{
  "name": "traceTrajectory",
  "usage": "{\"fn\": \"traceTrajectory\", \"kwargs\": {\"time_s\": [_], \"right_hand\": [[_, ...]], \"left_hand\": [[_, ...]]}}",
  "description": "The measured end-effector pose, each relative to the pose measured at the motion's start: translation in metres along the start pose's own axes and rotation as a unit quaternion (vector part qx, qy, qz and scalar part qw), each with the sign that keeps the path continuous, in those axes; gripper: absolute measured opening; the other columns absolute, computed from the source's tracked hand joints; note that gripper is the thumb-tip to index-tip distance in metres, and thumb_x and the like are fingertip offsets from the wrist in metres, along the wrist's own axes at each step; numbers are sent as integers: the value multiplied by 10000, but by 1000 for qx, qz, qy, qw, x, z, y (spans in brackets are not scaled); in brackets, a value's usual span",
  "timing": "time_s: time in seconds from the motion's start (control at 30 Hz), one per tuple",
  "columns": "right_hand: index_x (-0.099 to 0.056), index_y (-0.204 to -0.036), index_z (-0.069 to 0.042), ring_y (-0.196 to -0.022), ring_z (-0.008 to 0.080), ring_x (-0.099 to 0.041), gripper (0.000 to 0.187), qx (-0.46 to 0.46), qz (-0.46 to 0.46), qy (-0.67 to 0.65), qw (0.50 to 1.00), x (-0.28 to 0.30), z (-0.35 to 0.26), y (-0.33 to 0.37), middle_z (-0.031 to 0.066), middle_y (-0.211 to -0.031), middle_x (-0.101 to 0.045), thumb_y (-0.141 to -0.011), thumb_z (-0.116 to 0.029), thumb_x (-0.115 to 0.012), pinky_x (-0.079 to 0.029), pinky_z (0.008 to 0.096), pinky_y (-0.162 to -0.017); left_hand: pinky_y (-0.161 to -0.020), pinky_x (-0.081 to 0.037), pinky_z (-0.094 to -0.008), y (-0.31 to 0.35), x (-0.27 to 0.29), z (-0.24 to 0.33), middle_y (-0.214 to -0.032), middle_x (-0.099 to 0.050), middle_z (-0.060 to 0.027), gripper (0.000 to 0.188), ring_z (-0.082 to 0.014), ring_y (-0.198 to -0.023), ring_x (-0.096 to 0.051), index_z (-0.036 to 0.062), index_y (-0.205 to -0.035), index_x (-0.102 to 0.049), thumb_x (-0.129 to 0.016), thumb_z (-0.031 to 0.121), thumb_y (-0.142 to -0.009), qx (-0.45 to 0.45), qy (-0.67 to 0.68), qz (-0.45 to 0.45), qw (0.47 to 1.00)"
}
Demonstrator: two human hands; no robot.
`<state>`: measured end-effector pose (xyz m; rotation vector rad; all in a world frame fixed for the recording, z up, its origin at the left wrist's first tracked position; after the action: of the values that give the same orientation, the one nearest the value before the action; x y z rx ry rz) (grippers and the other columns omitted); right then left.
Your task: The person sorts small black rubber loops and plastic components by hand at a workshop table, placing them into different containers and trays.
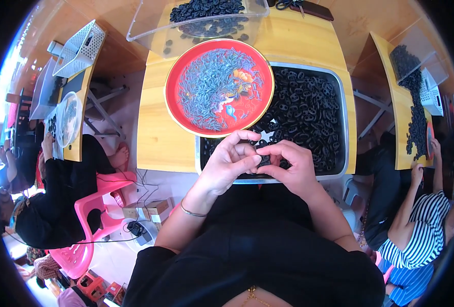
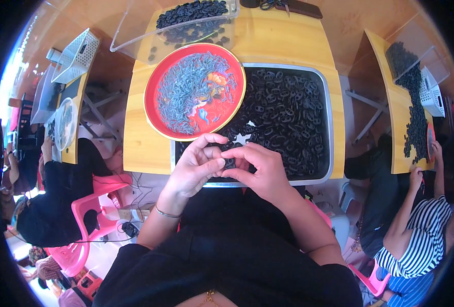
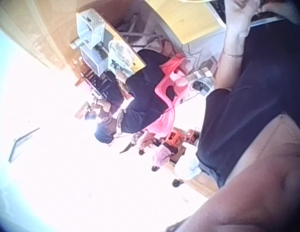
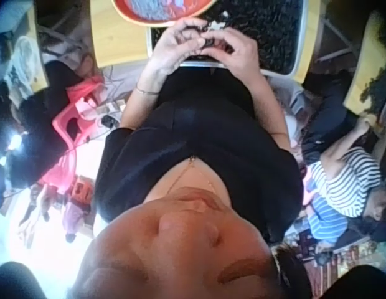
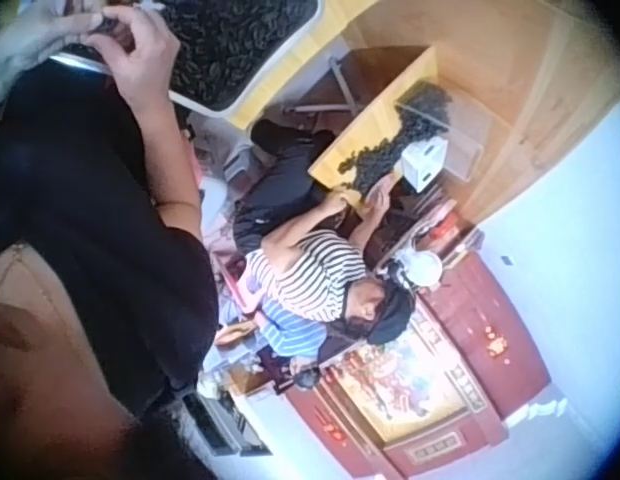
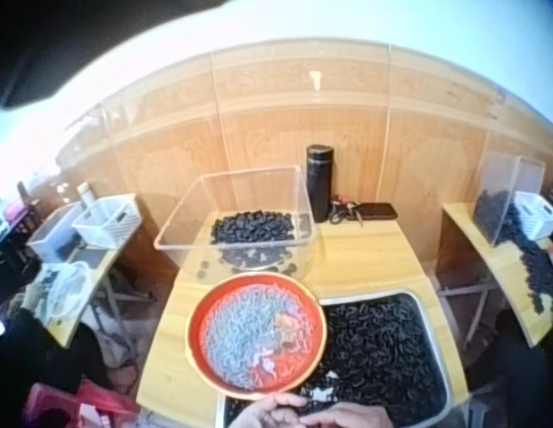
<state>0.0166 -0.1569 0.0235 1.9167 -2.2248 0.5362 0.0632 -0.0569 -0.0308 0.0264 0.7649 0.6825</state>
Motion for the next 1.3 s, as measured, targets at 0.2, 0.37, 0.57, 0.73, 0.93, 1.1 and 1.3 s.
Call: {"fn": "traceTrajectory", "kwargs": {"time_s": [0.2,0.37,0.57,0.73,0.93,1.1,1.3], "right_hand": [[-661,-886,-46,-559,90,-533,259,-9,-1,-24,1000,0,0,2,30,-683,-583,-657,-106,-768,-417,212,-527],[-659,-879,-44,-560,91,-529,252,-6,12,-28,1000,2,-1,2,29,-679,-583,-661,-108,-768,-406,212,-525],[-658,-895,-41,-574,78,-526,265,-25,-4,-58,998,1,1,-2,29,-717,-589,-662,-101,-770,-398,209,-519],[-643,-961,-39,-609,71,-535,326,8,15,-31,999,9,0,0,37,-768,-594,-663,-78,-769,-409,207,-532],[-461,-1237,-5,-713,87,-589,563,-13,83,-214,973,24,5,-5,97,-927,-594,-729,13,-704,-466,216,-652],[-507,-1186,-3,-727,75,-579,475,-36,123,-154,980,37,22,3,73,-901,-597,-743,36,-673,-463,203,-651],[-573,-1096,-3,-716,76,-577,362,-26,139,-128,982,40,22,2,55,-858,-595,-748,38,-661,-463,199,-639]], "left_hand": [[-614,-453,-199,3,-4,2,-763,-592,-40,365,-83,-671,-567,38,-1135,-446,-624,6,-818,1,-8,-15,1000],[-620,-457,-203,3,-7,4,-760,-590,-41,364,-86,-674,-568,39,-1133,-442,-618,-5,-818,10,-11,-28,1000],[-632,-456,-207,0,-8,13,-759,-584,-37,354,-86,-675,-561,35,-1125,-444,-609,-22,-817,-4,-14,-17,1000],[-635,-455,-205,-8,-20,25,-774,-597,-40,332,-82,-693,-570,30,-1105,-451,-596,-43,-816,-2,-85,-58,995],[-651,-484,-201,-57,-38,98,-804,-611,-17,160,-81,-719,-600,26,-951,-535,-603,-28,-816,-122,-209,-60,968],[-655,-505,-205,-64,-44,119,-816,-628,-37,87,-99,-731,-626,15,-906,-574,-611,9,-828,-134,-190,-59,971],[-660,-519,-204,-58,-39,109,-821,-632,-49,92,-113,-735,-638,1,-915,-593,-614,11,-826,-111,-145,-70,981]]}}
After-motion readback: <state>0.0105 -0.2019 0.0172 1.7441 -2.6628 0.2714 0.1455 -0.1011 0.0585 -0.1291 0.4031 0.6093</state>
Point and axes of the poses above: each hand's wrist, its own y-axis away from the middle knuckle, its own x-axis out of the back of the hand, z = x × y, the point moved 9 cm from there along -y, towards the middle knuckle
